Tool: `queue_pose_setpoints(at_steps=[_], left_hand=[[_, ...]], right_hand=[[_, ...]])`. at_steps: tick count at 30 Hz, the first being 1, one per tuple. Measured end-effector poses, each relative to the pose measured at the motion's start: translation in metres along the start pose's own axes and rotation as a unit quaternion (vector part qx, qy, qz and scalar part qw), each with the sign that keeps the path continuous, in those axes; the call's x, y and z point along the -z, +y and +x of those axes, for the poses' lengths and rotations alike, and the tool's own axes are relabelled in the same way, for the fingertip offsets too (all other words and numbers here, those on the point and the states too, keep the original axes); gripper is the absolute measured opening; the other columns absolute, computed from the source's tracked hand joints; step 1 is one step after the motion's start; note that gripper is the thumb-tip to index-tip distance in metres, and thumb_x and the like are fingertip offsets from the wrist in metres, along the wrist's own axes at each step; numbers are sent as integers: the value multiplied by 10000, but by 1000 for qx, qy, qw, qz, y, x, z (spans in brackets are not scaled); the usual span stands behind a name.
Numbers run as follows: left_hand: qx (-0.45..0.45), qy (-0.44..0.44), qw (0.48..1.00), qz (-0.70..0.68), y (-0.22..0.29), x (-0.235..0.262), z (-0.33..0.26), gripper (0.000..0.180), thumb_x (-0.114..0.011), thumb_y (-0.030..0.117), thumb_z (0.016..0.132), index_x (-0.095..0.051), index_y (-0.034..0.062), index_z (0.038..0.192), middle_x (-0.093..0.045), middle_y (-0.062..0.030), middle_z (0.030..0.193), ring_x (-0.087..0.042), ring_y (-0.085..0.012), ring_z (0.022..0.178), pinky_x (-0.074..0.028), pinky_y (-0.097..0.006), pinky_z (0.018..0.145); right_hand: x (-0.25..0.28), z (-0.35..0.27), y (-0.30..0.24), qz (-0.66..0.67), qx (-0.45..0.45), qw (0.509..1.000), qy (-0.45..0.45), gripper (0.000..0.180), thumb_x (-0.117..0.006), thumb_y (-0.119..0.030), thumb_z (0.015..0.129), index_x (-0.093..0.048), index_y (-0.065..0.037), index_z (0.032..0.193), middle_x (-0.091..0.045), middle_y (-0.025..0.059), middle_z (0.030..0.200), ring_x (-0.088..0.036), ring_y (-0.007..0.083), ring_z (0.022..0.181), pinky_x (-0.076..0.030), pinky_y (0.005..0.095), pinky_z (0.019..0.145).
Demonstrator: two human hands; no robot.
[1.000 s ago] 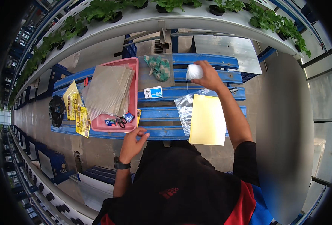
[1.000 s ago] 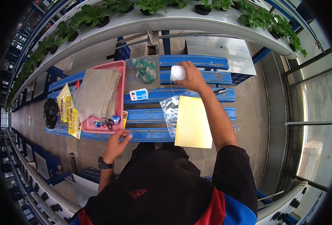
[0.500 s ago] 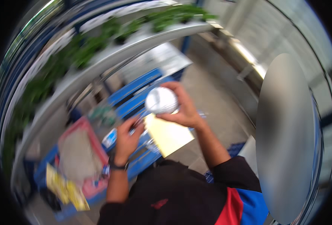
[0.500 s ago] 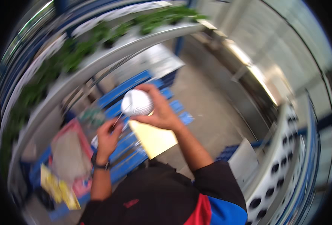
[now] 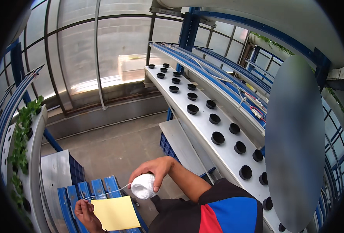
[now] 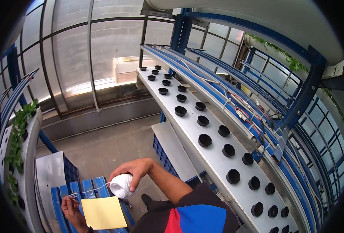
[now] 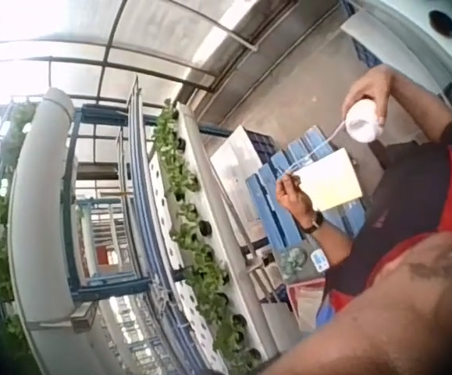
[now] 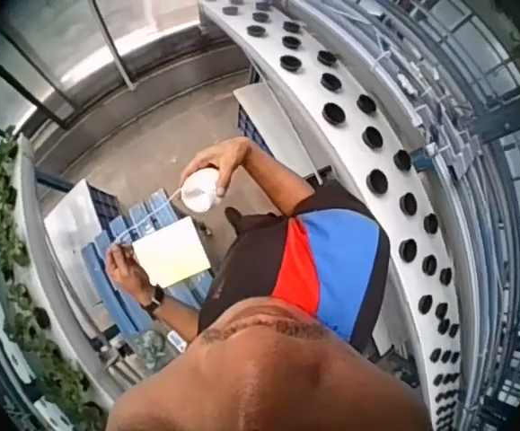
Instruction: Assembling yellow sticky insect traps by attaching them to plastic sheets and string in a greenhouse.
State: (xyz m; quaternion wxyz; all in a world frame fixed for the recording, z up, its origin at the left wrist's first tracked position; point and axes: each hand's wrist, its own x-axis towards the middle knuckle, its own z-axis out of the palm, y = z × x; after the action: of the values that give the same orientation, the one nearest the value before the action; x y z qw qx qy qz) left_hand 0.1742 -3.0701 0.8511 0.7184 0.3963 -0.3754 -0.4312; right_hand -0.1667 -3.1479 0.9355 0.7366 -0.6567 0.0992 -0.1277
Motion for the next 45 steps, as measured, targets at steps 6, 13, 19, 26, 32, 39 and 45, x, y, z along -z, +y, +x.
queue_pose_setpoints(at_steps=[6,13,19,26,32,39,45], left_hand=[[-48,-106,992,51,0,-66,97,196,-620,176,944,-574,35,815,-500,6,670,-416,-55,568,-316,-209,530],[-166,-276,932,163,14,-201,241,227,-639,172,926,-571,33,761,-494,10,680,-460,-65,569,-341,-215,513],[-365,-372,824,223,0,-379,347,240,-664,273,923,-698,41,871,-565,38,684,-462,-32,596,-337,-194,514],[-325,-500,797,98,-62,-489,394,302,-748,282,851,-727,-11,783,-625,-39,613,-536,-75,543,-413,-232,503],[-279,-605,743,58,-134,-585,492,235,-672,261,919,-709,45,835,-568,44,653,-453,-27,568,-330,-196,492],[-191,-733,635,-149,-81,-742,491,261,-703,274,903,-709,27,818,-534,49,589,-452,-23,527,-326,-184,481],[-260,-765,561,-179,-43,-852,397,230,-706,288,906,-724,64,855,-569,54,628,-486,-12,568,-356,-160,518]], right_hand=[[79,-46,-4,66,100,990,72,923,-908,-231,571,-478,50,1337,-630,105,1185,-603,160,1072,-461,287,948],[169,-108,-14,85,168,970,153,955,-890,-338,577,-476,91,1324,-625,240,1197,-620,294,1125,-466,359,976],[221,-161,-55,-91,183,939,275,945,-867,-419,538,-536,158,1207,-616,302,1138,-622,355,1073,-479,422,926],[242,-194,-40,31,267,877,397,865,-905,-284,526,-521,149,1168,-554,301,1052,-678,389,714,-605,417,576],[252,-200,-43,-116,191,787,575,816,-866,-391,520,-596,112,1102,-601,266,981,-631,347,824,-513,381,660],[266,-171,-78,-175,180,780,572,817,-873,-201,591,-524,109,1262,-567,324,1193,-580,389,1112,-441,454,928],[254,-147,-63,-195,276,600,725,799,-871,-81,576,-464,-24,1261,-516,356,1280,-591,468,1123,-505,536,902]])
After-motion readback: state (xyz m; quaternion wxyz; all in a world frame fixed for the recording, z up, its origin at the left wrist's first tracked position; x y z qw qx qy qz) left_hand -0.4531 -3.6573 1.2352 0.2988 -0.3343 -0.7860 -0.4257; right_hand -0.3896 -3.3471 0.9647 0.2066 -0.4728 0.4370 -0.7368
